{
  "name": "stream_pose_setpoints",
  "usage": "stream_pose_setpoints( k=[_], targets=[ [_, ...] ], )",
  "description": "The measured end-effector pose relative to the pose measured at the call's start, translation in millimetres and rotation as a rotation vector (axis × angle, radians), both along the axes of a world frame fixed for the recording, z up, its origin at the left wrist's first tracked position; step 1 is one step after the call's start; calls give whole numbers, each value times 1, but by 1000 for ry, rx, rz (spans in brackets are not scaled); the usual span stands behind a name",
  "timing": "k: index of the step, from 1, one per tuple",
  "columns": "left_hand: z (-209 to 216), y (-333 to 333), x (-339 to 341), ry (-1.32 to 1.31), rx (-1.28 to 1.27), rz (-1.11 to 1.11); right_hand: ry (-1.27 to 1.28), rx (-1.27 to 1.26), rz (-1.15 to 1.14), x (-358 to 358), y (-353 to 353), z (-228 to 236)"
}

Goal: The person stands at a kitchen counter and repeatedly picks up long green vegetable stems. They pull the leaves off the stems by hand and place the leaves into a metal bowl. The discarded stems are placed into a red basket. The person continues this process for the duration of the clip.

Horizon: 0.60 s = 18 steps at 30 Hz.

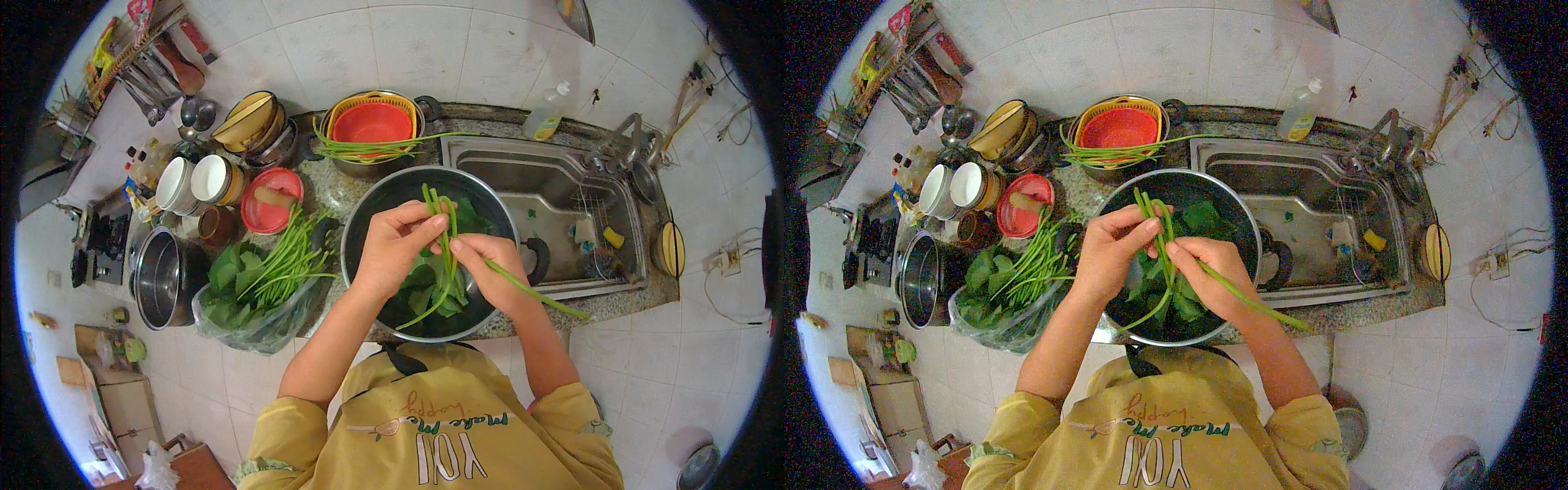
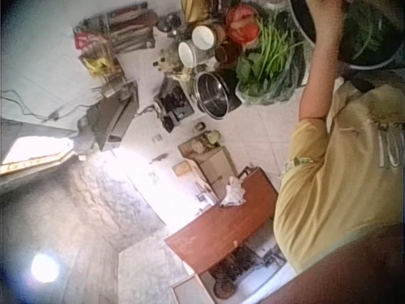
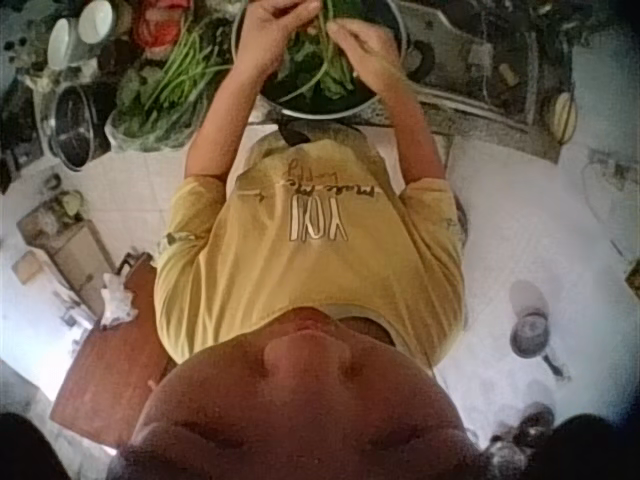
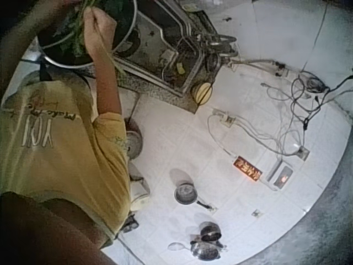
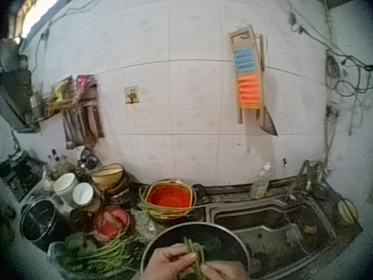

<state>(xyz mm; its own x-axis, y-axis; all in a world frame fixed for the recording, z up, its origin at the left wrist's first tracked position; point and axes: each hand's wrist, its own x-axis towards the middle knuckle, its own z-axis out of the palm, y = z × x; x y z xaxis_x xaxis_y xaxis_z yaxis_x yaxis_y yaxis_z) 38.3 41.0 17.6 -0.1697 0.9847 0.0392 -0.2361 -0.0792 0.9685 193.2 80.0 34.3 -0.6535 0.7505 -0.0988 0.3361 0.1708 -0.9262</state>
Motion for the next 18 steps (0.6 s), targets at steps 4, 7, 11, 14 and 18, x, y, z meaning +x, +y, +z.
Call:
stream_pose_setpoints(
  k=[4,7,11,14,18],
  targets=[
    [0,-1,-2,-40,-30,-80,138,256,68,1,4,-18],
    [2,-4,-2,-66,-26,-123,245,173,61,-2,2,-27],
    [1,-5,0,-60,-11,-116,144,-262,215,6,5,-14],
    [0,-6,0,-76,-9,-112,161,-414,230,6,5,-14],
    [-7,-4,-5,-164,-6,-85,73,-398,285,6,3,-5]
  ],
)
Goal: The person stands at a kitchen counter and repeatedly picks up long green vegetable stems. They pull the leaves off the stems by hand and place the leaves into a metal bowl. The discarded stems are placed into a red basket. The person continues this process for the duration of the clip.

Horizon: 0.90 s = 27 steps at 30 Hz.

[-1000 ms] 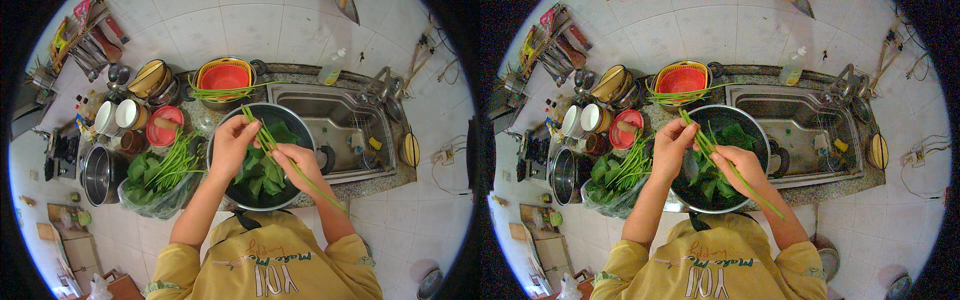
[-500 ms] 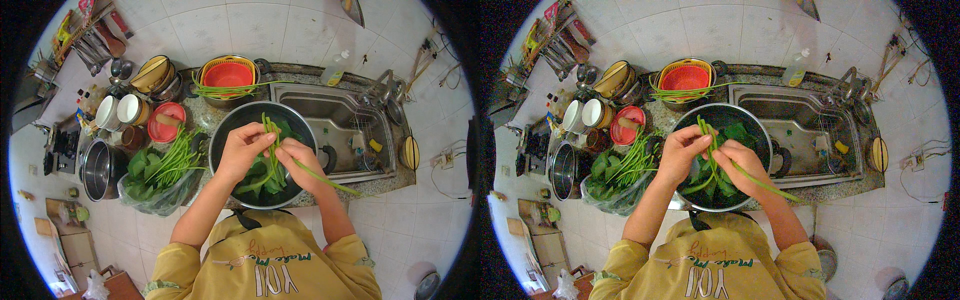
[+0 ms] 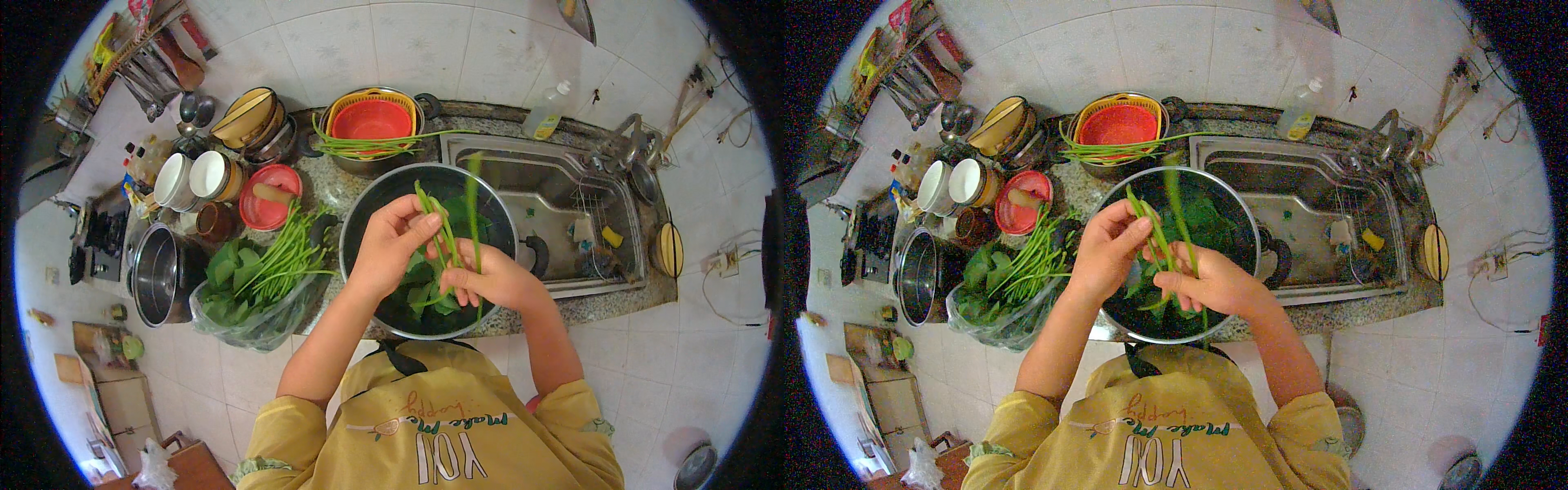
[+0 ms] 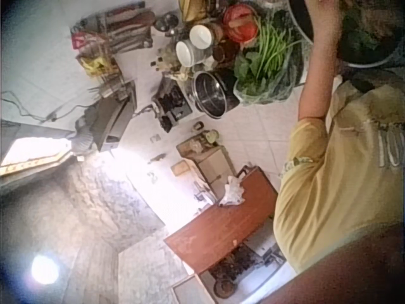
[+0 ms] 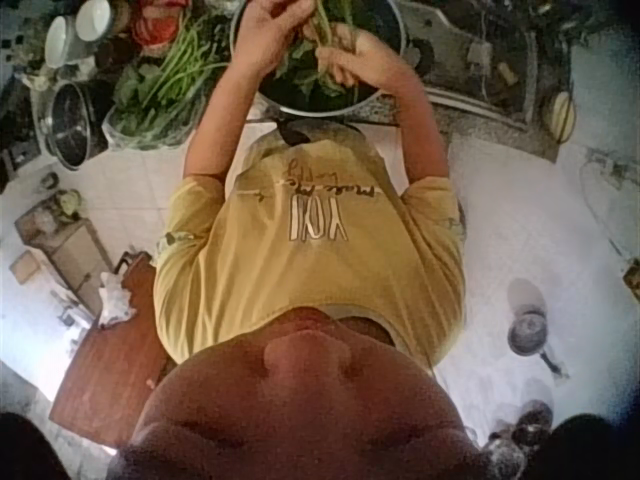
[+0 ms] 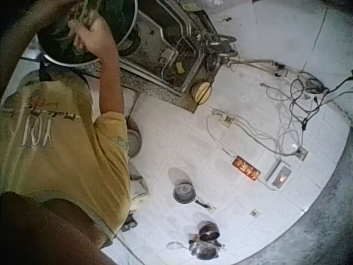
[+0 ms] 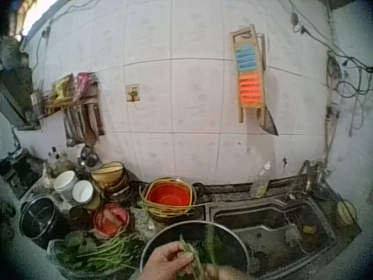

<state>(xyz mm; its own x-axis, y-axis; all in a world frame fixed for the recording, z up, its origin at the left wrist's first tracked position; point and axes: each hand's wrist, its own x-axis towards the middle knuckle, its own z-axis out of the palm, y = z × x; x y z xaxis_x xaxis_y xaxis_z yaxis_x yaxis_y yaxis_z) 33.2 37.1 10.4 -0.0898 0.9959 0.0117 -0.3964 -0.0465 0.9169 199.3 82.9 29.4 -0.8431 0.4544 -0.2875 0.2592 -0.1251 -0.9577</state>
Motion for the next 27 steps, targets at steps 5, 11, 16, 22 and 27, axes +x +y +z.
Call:
stream_pose_setpoints(
  k=[5,11,16,22,27],
  targets=[
    [7,2,2,46,20,44,-29,-50,122,-3,3,-3],
    [2,2,-2,-80,63,7,65,-360,138,0,6,-11],
    [2,1,-3,-179,21,-42,214,-330,42,-6,5,-33],
    [-3,1,-4,-139,7,2,346,-802,22,-9,1,-34],
    [-4,2,-6,-74,-42,103,363,-819,59,-10,4,-33]
  ],
)
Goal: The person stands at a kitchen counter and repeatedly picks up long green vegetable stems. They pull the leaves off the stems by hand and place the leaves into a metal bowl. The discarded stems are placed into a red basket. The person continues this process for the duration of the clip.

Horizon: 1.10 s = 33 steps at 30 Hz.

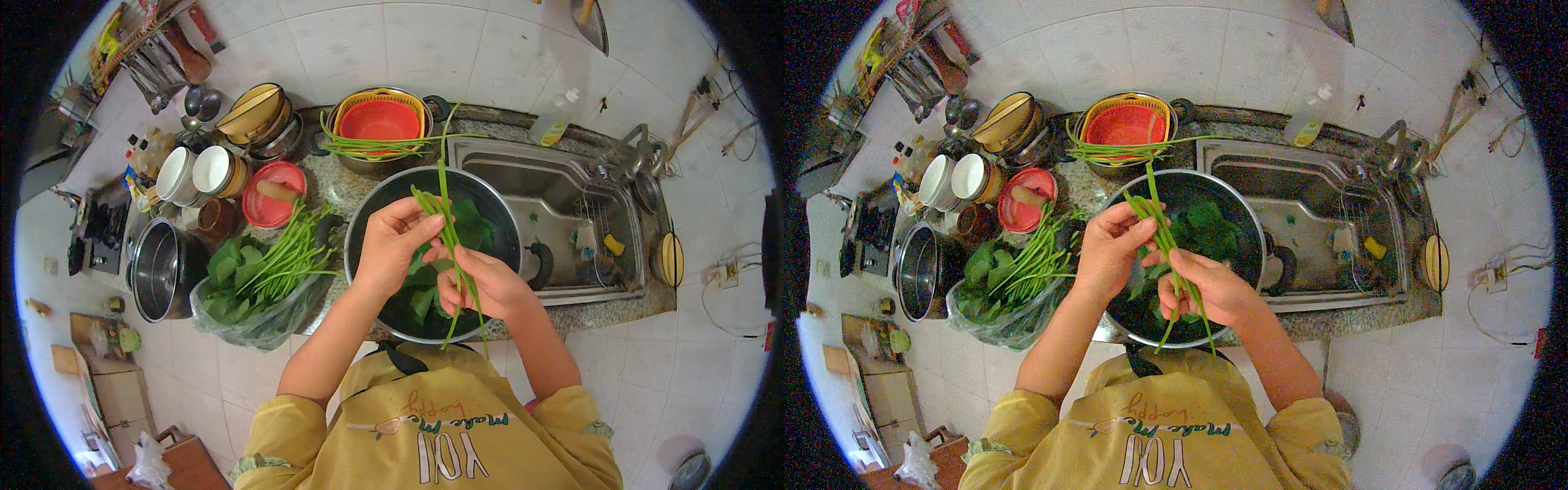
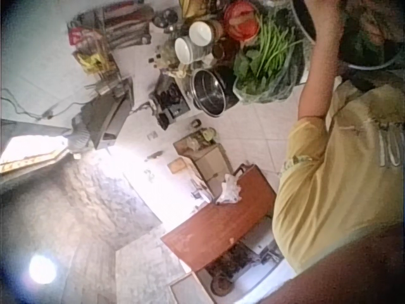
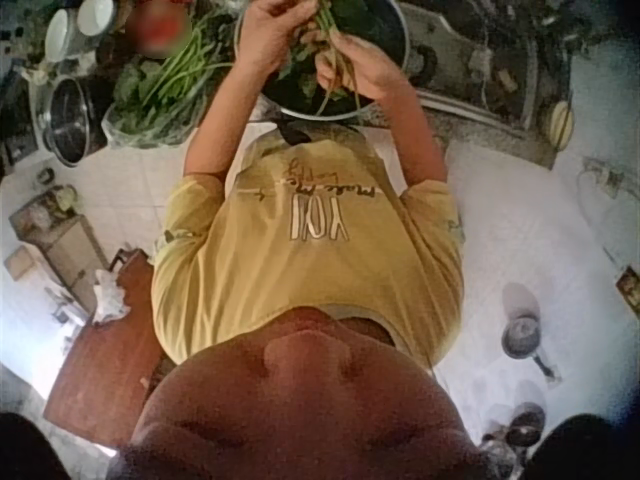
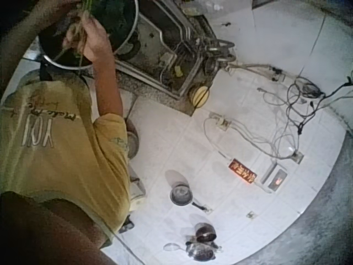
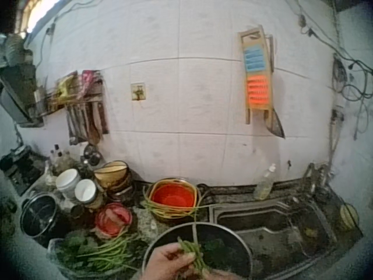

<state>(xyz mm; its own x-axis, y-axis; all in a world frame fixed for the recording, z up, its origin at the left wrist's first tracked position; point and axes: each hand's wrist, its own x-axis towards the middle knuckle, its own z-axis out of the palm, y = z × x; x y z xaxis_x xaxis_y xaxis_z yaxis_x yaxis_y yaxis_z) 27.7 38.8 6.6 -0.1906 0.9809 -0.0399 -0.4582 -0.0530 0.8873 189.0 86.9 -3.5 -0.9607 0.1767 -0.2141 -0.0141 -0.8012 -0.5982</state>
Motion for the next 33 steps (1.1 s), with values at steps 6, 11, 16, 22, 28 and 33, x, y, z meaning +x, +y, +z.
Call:
stream_pose_setpoints(
  k=[6,11,16,22,28,33],
  targets=[
    [0,0,0,278,-1,94,-285,436,-403,-12,-13,8],
    [-4,-4,0,270,-25,77,-383,831,-409,-12,-10,-7],
    [-16,-10,-14,482,-56,285,-521,648,-349,-5,1,-11],
    [-1,-19,-17,1775,634,12,-513,1252,-280,-17,6,-27],
    [-9,-1,-51,1994,390,-199,-444,563,-4,-35,43,-12],
    [-20,38,-107,2050,307,-208,-452,958,-29,-61,81,-15]
  ],
)
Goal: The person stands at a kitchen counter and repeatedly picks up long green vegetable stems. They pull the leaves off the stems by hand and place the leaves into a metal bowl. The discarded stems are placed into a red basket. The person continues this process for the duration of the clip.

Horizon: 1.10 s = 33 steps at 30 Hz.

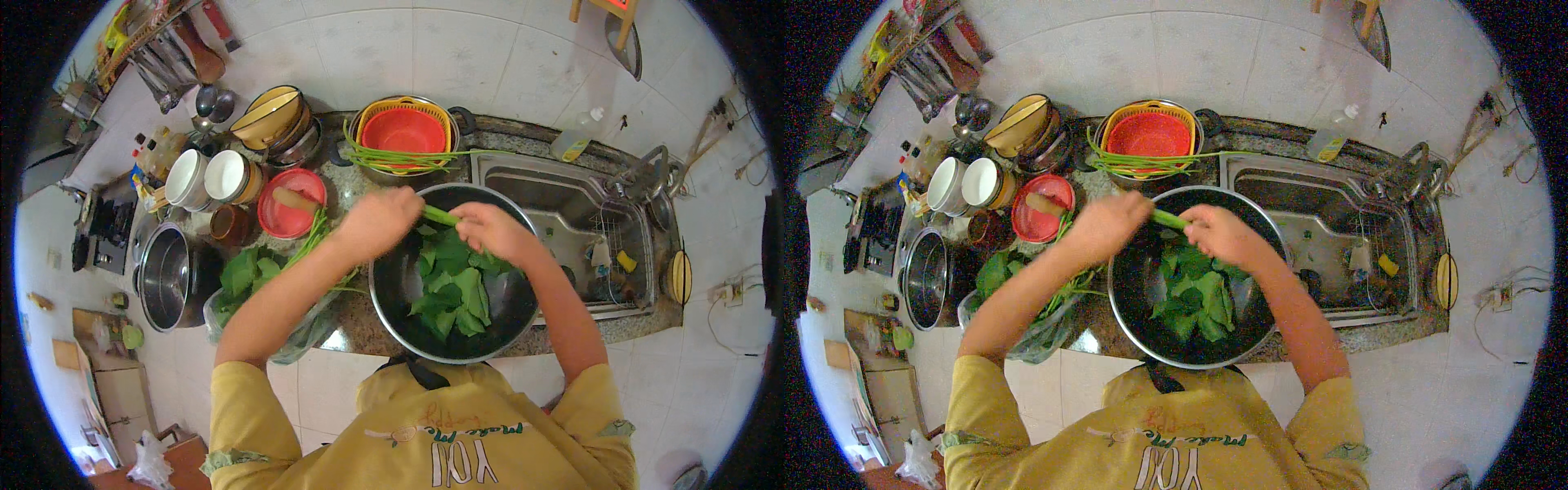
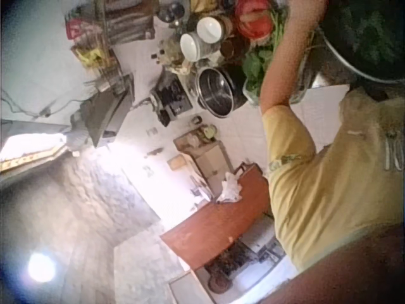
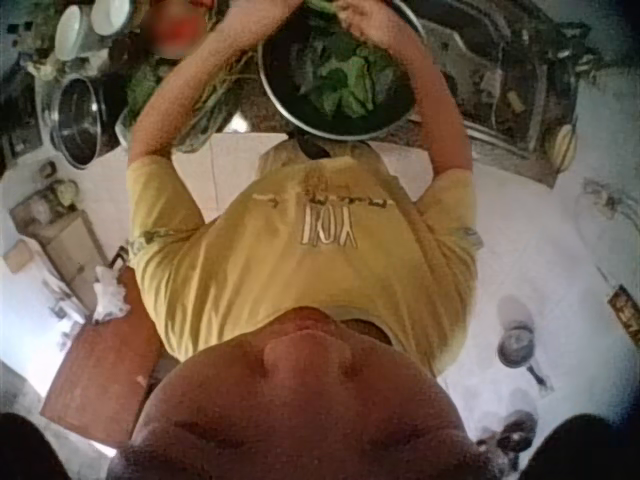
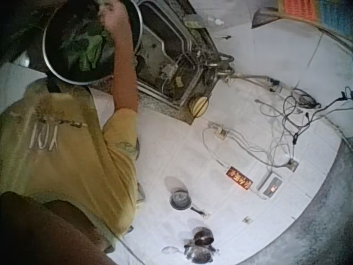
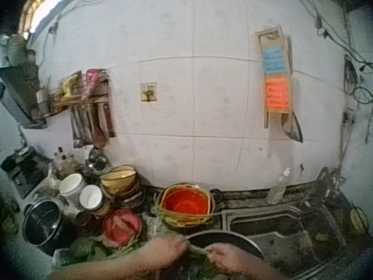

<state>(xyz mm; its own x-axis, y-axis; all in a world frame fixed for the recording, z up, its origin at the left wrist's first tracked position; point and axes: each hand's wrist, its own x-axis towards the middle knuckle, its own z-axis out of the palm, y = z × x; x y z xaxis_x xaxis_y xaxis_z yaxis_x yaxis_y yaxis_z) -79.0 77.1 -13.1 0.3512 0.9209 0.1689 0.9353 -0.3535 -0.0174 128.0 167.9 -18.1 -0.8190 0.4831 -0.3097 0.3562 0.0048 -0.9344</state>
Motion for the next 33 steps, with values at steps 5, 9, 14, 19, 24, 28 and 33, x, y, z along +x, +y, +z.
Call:
stream_pose_setpoints(
  k=[5,9,14,19,24,28,33],
  targets=[
    [-12,57,-62,-169,-19,150,-50,244,-106,-29,60,0],
    [-35,90,-76,-154,20,186,-71,568,-267,-56,95,-33],
    [-63,108,-87,30,66,124,-227,951,-244,-71,104,-60],
    [-73,102,-91,-6,62,111,-286,959,-234,-74,95,-62],
    [-70,99,-89,-1,64,124,-273,1026,-215,-69,93,-60],
    [-62,94,-84,4,47,165,-234,1035,-236,-67,90,-57],
    [-55,82,-82,-123,204,163,-105,1081,-334,-66,84,-52]
  ],
)
